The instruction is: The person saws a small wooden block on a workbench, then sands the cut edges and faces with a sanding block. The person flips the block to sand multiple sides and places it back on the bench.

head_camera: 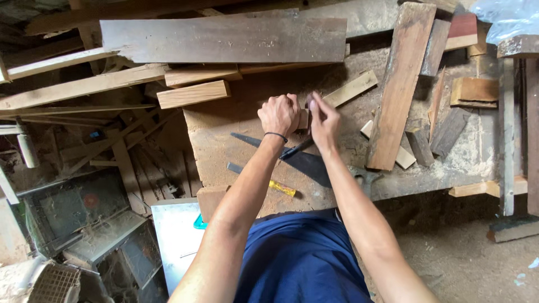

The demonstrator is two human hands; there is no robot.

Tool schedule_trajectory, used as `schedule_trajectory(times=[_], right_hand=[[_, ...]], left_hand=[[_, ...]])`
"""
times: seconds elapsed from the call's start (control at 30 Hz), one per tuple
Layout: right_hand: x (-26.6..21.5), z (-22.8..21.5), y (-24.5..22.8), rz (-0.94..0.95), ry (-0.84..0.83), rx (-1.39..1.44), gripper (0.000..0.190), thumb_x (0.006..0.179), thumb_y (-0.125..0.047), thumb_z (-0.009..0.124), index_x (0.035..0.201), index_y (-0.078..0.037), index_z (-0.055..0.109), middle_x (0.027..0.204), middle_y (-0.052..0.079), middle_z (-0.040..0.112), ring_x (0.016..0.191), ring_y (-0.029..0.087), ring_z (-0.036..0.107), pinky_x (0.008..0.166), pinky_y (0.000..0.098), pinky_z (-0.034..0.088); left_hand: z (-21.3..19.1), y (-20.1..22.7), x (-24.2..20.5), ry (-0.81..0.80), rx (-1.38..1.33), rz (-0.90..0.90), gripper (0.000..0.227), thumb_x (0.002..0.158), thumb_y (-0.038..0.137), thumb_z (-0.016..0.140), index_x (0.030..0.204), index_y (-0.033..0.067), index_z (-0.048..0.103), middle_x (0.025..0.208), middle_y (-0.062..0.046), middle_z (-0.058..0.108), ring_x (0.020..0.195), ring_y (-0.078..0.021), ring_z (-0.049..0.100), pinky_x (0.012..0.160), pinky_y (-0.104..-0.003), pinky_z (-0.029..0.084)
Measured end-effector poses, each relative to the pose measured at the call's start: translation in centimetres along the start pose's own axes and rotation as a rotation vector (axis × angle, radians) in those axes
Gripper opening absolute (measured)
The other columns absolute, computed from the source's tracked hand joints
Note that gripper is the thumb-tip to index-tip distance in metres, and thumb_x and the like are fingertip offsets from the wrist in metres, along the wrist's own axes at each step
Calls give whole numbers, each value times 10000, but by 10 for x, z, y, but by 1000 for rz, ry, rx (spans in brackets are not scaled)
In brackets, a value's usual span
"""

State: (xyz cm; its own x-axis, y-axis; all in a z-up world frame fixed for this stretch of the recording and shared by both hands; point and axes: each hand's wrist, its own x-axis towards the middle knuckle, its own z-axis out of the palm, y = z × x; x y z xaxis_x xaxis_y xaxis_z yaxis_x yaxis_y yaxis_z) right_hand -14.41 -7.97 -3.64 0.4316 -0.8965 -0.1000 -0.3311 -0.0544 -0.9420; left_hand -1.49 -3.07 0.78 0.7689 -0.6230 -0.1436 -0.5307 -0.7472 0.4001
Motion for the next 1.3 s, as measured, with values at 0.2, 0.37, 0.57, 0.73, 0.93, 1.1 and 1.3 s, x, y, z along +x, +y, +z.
schedule_trajectory(times=[0.2,0.37,0.57,0.73,0.93,1.1,1.3], right_hand=[[-35,-13,-19,-143,47,-44,301,1058,-204,632,1313,-56,694,1342,200,688,1250,305,664,1100,384,527],[-1,5,-12,85,30,39,349,1015,-235,631,1312,-62,690,1356,184,671,1155,252,702,1000,351,568],[-42,-10,-5,-5,3,-48,307,1056,-194,608,1321,-55,678,1410,208,654,1290,303,633,1120,386,504],[-7,0,-21,9,43,42,324,1034,-216,656,1305,-41,680,1402,201,647,1305,311,615,1109,394,515],[-51,-18,-65,-248,85,-247,286,1034,-196,675,1281,-61,722,1306,193,686,1196,309,699,1004,407,577],[-16,-13,-63,-250,40,-292,313,1050,-219,661,1321,-70,707,1345,210,654,1198,350,678,1016,424,571],[-31,-14,-55,-169,47,-318,346,1021,-267,651,1298,-69,713,1360,209,624,1176,356,666,948,422,591]], left_hand=[[3,0,3,37,15,-5,493,935,357,487,678,39,763,717,-247,704,664,-438,711,593,-529,564],[1,0,-6,82,-33,21,470,927,342,497,674,57,771,721,-246,709,654,-444,706,606,-529,565],[0,-1,2,6,-12,-2,492,959,347,480,695,43,763,735,-232,717,670,-428,718,592,-502,573],[1,-2,5,-45,-14,-30,497,973,354,470,709,51,763,748,-237,717,687,-426,721,611,-499,577],[6,0,5,145,21,32,458,919,354,499,685,67,769,753,-240,725,686,-435,716,603,-533,559],[1,3,6,22,-29,-14,475,959,339,475,720,55,771,773,-232,728,700,-443,715,641,-524,574],[-4,5,0,-18,-5,5,495,967,340,469,699,53,771,769,-241,720,694,-441,715,639,-529,571]])
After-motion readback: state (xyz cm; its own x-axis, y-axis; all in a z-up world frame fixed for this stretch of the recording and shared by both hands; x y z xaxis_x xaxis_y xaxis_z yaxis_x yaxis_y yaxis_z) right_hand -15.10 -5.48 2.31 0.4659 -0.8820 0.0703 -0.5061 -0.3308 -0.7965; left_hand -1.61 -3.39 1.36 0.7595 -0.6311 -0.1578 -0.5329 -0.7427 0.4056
